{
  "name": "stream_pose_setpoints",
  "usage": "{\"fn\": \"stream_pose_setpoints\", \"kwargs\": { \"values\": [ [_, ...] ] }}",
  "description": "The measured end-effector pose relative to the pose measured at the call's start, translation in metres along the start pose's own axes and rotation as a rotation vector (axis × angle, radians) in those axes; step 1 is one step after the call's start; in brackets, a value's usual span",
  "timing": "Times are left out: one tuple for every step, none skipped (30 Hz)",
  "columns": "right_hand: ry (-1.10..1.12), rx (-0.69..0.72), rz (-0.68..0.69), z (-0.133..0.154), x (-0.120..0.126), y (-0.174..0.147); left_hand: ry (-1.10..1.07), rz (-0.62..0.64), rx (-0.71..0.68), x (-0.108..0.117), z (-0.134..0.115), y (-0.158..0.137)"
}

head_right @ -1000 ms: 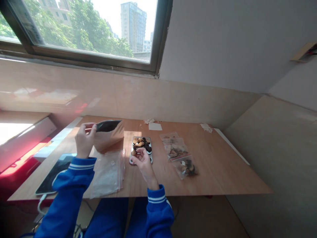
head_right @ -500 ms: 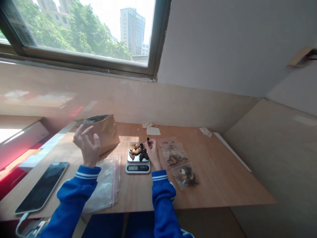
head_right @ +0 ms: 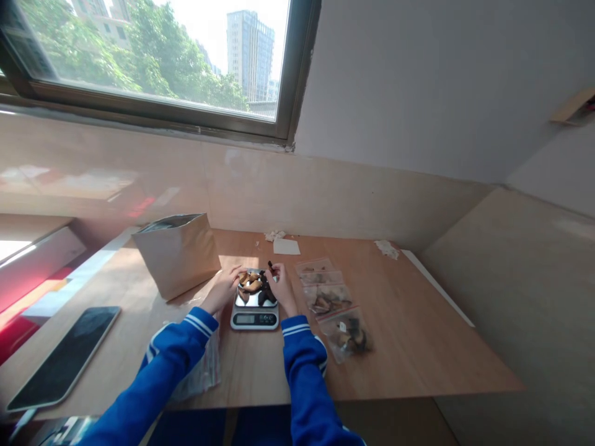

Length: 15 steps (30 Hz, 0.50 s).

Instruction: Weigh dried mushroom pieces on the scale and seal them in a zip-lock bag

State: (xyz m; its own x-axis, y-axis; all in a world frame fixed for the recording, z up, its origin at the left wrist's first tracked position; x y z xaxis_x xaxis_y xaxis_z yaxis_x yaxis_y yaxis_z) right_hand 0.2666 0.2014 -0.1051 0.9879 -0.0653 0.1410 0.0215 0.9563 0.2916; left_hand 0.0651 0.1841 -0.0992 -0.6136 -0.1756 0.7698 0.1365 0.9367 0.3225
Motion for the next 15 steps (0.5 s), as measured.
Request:
{"fn": "stream_pose_setpoints", "kwargs": {
  "values": [
    [-0.03,0.021,0.024,0.002,-0.002,0.001,0.015,0.01,-0.001,-0.003,0.002,0.0],
    [-0.071,0.044,0.049,0.005,-0.004,0.002,0.03,0.015,-0.004,-0.005,0.004,0.0],
    [-0.116,0.064,0.071,0.008,-0.006,0.004,0.043,0.015,-0.005,-0.006,0.005,0.0],
    [-0.161,0.079,0.088,0.01,-0.007,0.006,0.052,0.01,-0.004,-0.007,0.007,-0.001],
    [-0.201,0.085,0.096,0.011,-0.009,0.008,0.055,0.001,-0.001,-0.006,0.008,-0.001],
    [-0.234,0.085,0.098,0.012,-0.009,0.01,0.055,-0.009,0.005,-0.006,0.008,-0.001],
    [-0.263,0.079,0.098,0.013,-0.01,0.013,0.054,-0.018,0.011,-0.005,0.008,-0.001],
    [-0.285,0.07,0.095,0.013,-0.01,0.015,0.051,-0.025,0.016,-0.004,0.008,-0.001],
    [-0.3,0.059,0.094,0.013,-0.011,0.018,0.046,-0.029,0.018,-0.003,0.007,0.0],
    [-0.307,0.048,0.096,0.012,-0.011,0.021,0.039,-0.034,0.019,-0.002,0.007,0.0],
    [-0.306,0.036,0.098,0.011,-0.012,0.024,0.03,-0.039,0.021,-0.001,0.007,0.0],
    [-0.292,0.024,0.102,0.01,-0.012,0.028,0.02,-0.044,0.024,-0.001,0.007,0.001],
    [-0.267,0.013,0.106,0.009,-0.013,0.031,0.007,-0.047,0.028,0.0,0.007,0.001],
    [-0.235,0.001,0.111,0.008,-0.014,0.035,-0.007,-0.05,0.033,-0.001,0.008,0.002],
    [-0.204,-0.01,0.117,0.006,-0.015,0.038,-0.023,-0.052,0.04,-0.002,0.009,0.003]
  ]
}}
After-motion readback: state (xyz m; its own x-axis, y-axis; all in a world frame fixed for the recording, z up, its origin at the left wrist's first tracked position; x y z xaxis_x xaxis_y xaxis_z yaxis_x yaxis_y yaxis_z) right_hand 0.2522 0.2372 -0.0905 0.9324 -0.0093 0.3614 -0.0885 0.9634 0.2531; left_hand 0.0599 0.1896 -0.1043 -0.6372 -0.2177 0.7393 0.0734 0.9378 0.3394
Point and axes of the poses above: each hand's wrist, its own y-axis towards the middle knuckle, its own x-axis out of the back of the hand, z = x × y, the point moved 2 cm from there along y, towards the middle knuckle, and after that the axes turned 11 degrees about y, right-handed, at the moved point
